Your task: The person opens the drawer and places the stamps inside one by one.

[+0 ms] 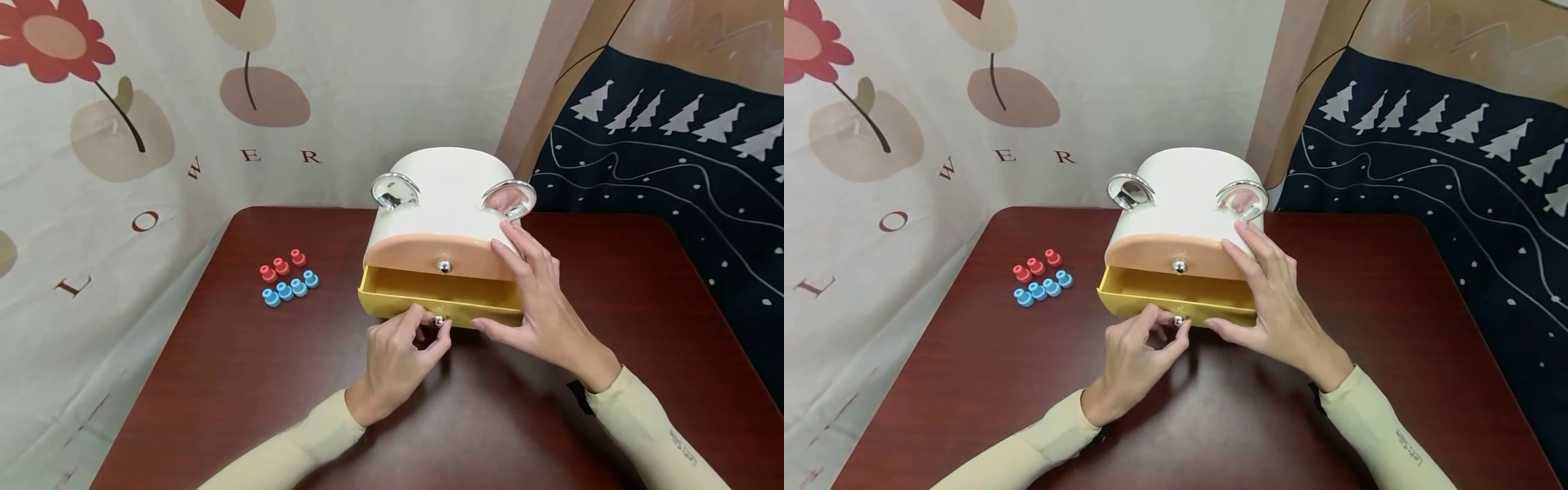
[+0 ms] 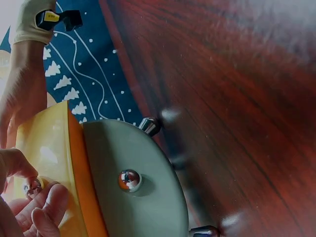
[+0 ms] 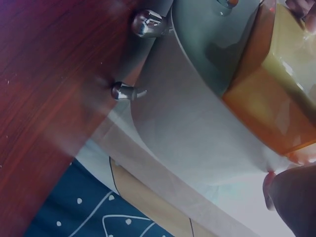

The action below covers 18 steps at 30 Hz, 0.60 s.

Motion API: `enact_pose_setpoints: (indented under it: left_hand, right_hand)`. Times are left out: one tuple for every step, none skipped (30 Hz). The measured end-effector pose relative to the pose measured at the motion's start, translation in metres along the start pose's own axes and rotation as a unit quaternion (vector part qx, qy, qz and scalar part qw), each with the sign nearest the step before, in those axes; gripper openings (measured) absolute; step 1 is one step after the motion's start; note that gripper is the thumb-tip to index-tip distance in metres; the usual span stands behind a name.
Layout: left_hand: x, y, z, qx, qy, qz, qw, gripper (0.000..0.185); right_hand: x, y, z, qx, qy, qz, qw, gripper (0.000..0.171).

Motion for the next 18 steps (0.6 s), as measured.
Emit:
enact_pose_setpoints:
  left_hand:
    - [0.001, -0.001, -0.001, -0.003, 0.003, 0.000, 1.0000, 0.023]
    - [0.003, -0.002, -0.002, -0.006, 0.006, 0.001, 1.0000, 0.023]
    - [0.004, -0.002, -0.004, -0.008, 0.008, 0.001, 0.9999, 0.023]
    - [0.005, -0.003, -0.005, -0.011, 0.010, 0.002, 0.9999, 0.023]
    - [0.007, -0.004, -0.006, -0.014, 0.012, 0.002, 0.9998, 0.022]
    - [0.009, -0.005, -0.008, -0.017, 0.013, 0.002, 0.9998, 0.022]
    - [0.011, -0.006, -0.009, -0.020, 0.013, 0.002, 0.9997, 0.022]
    - [0.012, -0.007, -0.011, -0.024, 0.013, 0.003, 0.9996, 0.021]
    - [0.014, -0.008, -0.012, -0.027, 0.013, 0.003, 0.9996, 0.021]
    - [0.015, -0.009, -0.014, -0.030, 0.012, 0.004, 0.9995, 0.021]
    - [0.016, -0.010, -0.016, -0.033, 0.009, 0.006, 0.9994, 0.021]
    - [0.017, -0.011, -0.018, -0.036, 0.007, 0.008, 0.9993, 0.020]
    - [0.018, -0.012, -0.020, -0.040, 0.004, 0.009, 0.9991, 0.019]
    - [0.018, -0.013, -0.022, -0.044, 0.002, 0.010, 0.9990, 0.019]
    - [0.019, -0.014, -0.024, -0.047, -0.001, 0.011, 0.9988, 0.019]
    - [0.020, -0.015, -0.025, -0.051, -0.004, 0.012, 0.9986, 0.018]
    - [0.021, -0.016, -0.027, -0.054, -0.006, 0.012, 0.9984, 0.019]
    - [0.021, -0.018, -0.029, -0.057, -0.007, 0.012, 0.9983, 0.019]
  right_hand:
    - [0.000, 0.000, 0.001, -0.001, 0.000, 0.003, 1.000, 0.103]
    - [0.001, 0.000, 0.001, -0.001, 0.001, 0.005, 1.000, 0.105]
    - [0.001, 0.000, 0.002, -0.002, 0.003, 0.009, 1.000, 0.106]
    - [0.001, 0.000, 0.003, -0.004, 0.006, 0.014, 1.000, 0.108]
    - [0.002, 0.000, 0.004, -0.006, 0.008, 0.018, 1.000, 0.109]
    - [0.002, 0.000, 0.004, -0.008, 0.011, 0.023, 1.000, 0.110]
    - [0.002, 0.000, 0.004, -0.011, 0.014, 0.028, 0.999, 0.110]
    - [0.003, 0.000, 0.005, -0.014, 0.016, 0.033, 0.999, 0.111]
    - [0.003, 0.000, 0.005, -0.017, 0.018, 0.039, 0.999, 0.111]
    - [0.004, 0.000, 0.005, -0.020, 0.018, 0.045, 0.999, 0.112]
    - [0.004, 0.000, 0.005, -0.024, 0.017, 0.052, 0.998, 0.112]
    - [0.004, -0.001, 0.004, -0.027, 0.017, 0.059, 0.998, 0.113]
    - [0.004, -0.001, 0.004, -0.030, 0.015, 0.065, 0.997, 0.115]
    - [0.004, -0.001, 0.004, -0.032, 0.012, 0.073, 0.997, 0.116]
    - [0.003, -0.001, 0.003, -0.035, 0.010, 0.080, 0.996, 0.118]
    - [0.003, -0.001, 0.003, -0.037, 0.008, 0.087, 0.996, 0.119]
    - [0.003, -0.001, 0.003, -0.038, 0.007, 0.092, 0.995, 0.120]
    - [0.002, -0.001, 0.004, -0.037, 0.006, 0.096, 0.995, 0.121]
Point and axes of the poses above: each hand's wrist, its own y-axis towards the middle knuckle, its own x-axis out of the back of the hand, z = x × y, the point moved 10 cm from there along y, towards the middle knuckle
